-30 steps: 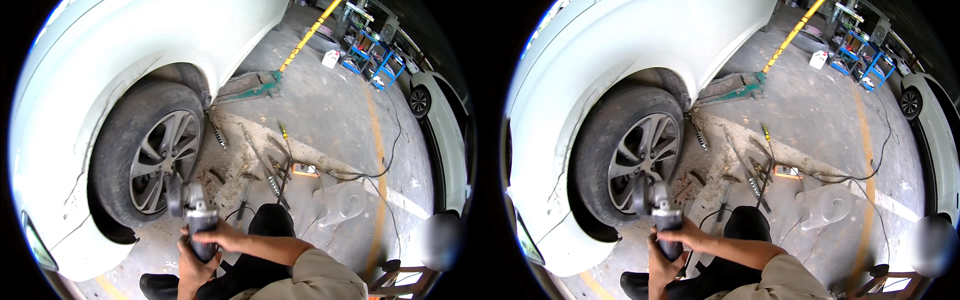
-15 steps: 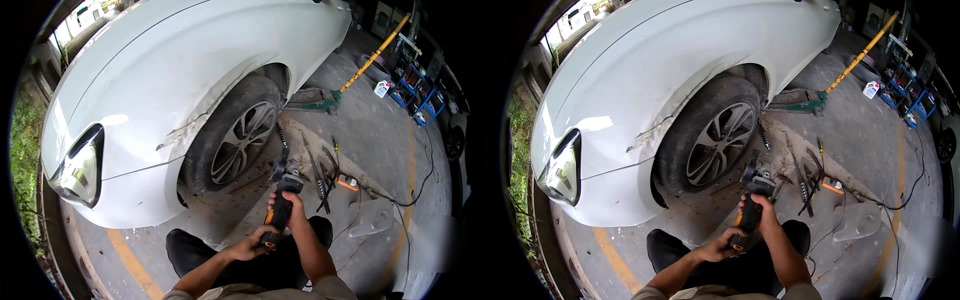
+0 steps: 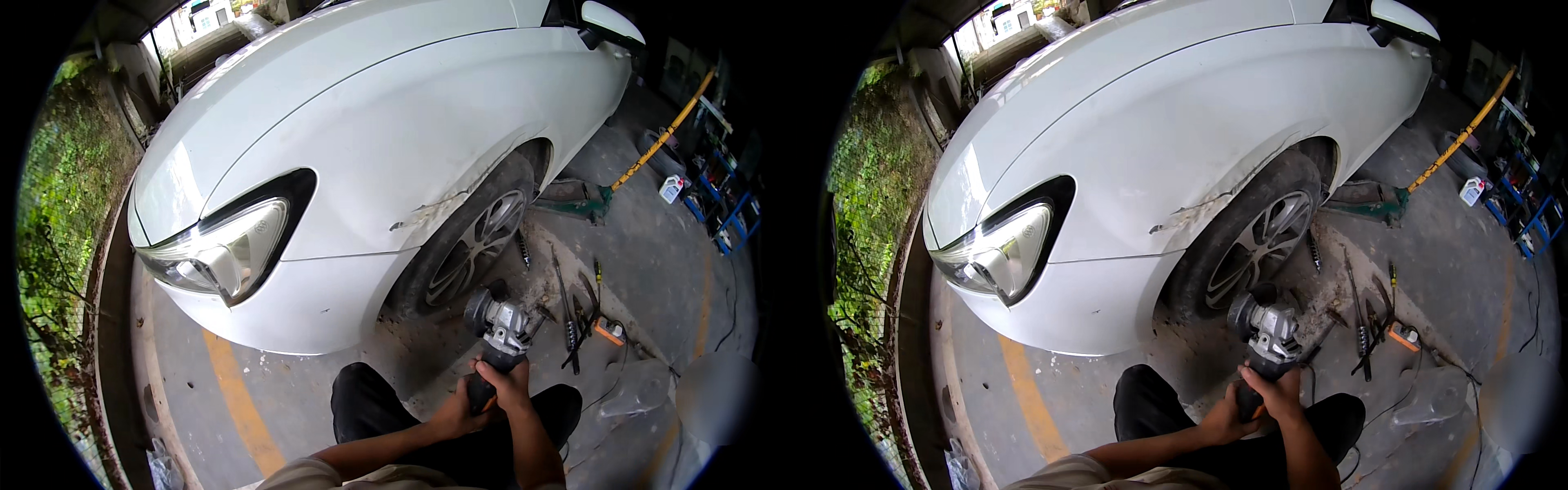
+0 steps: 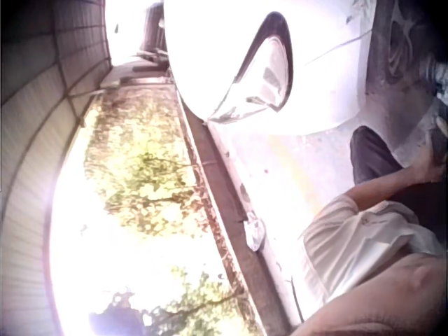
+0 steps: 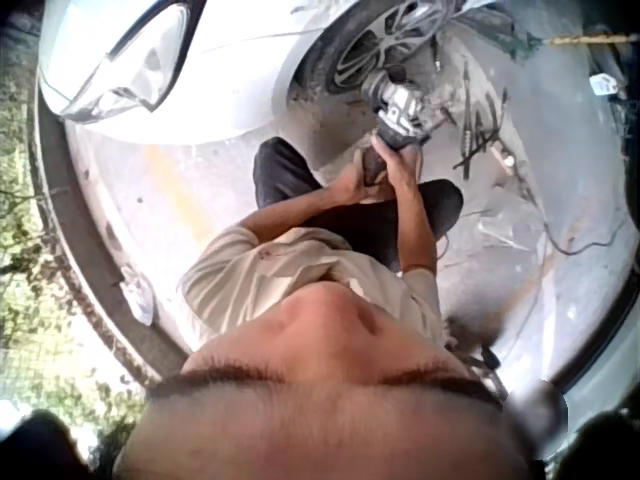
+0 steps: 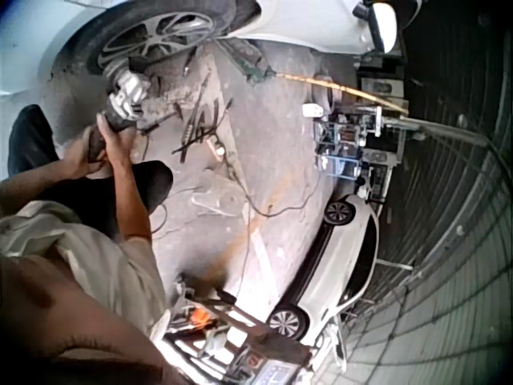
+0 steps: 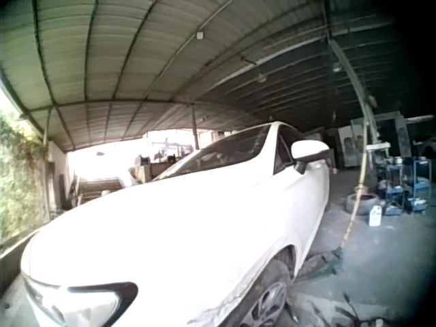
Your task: The person uses a metal file to smooth a damaged area on the front bumper of a white car. They then use an angle grinder to further smooth the surface. Finally, they use a heat gun to apply heat to the repaired section.
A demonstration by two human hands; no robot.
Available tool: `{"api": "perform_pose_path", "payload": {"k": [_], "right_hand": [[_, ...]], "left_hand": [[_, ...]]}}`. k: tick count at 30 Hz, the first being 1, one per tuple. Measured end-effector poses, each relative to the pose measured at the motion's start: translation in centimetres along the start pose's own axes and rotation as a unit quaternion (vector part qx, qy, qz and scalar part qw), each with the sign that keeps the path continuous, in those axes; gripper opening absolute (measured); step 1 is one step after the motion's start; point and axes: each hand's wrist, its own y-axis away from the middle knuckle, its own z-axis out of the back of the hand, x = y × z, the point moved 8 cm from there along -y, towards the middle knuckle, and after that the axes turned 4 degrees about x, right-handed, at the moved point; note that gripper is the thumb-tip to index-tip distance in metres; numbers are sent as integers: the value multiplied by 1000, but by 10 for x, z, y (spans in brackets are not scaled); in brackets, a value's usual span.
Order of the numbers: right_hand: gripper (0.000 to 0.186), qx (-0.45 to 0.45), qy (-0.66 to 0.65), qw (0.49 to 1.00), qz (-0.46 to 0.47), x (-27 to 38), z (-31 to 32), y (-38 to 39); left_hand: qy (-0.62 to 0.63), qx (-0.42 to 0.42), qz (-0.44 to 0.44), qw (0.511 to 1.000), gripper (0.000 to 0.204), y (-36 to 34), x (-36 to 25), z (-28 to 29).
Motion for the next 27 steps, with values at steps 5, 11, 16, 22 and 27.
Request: {"api": "perform_pose_path", "payload": {"k": [5, 11, 16, 22, 27], "right_hand": [[16, 5, 3, 1000, 1, -5, -2, -14], [28, -75, -126, 987, -64, -41, 72, -45], [29, -81, -121, 984, -99, -59, 79, -67], [31, -21, -89, 990, -105, -50, 76, -102], [35, 9, -90, 991, -103, -67, 90, -136]], "left_hand": [[-346, 48, -122, 929, 77, -1, -41, 61], [-640, -281, -146, 700, 93, -7, -146, 258], [-735, -322, -78, 592, 91, -25, -169, 294], [-731, -292, -17, 616, 89, -16, -142, 275], [-729, -285, 56, 619, 92, 5, -117, 264]]}}
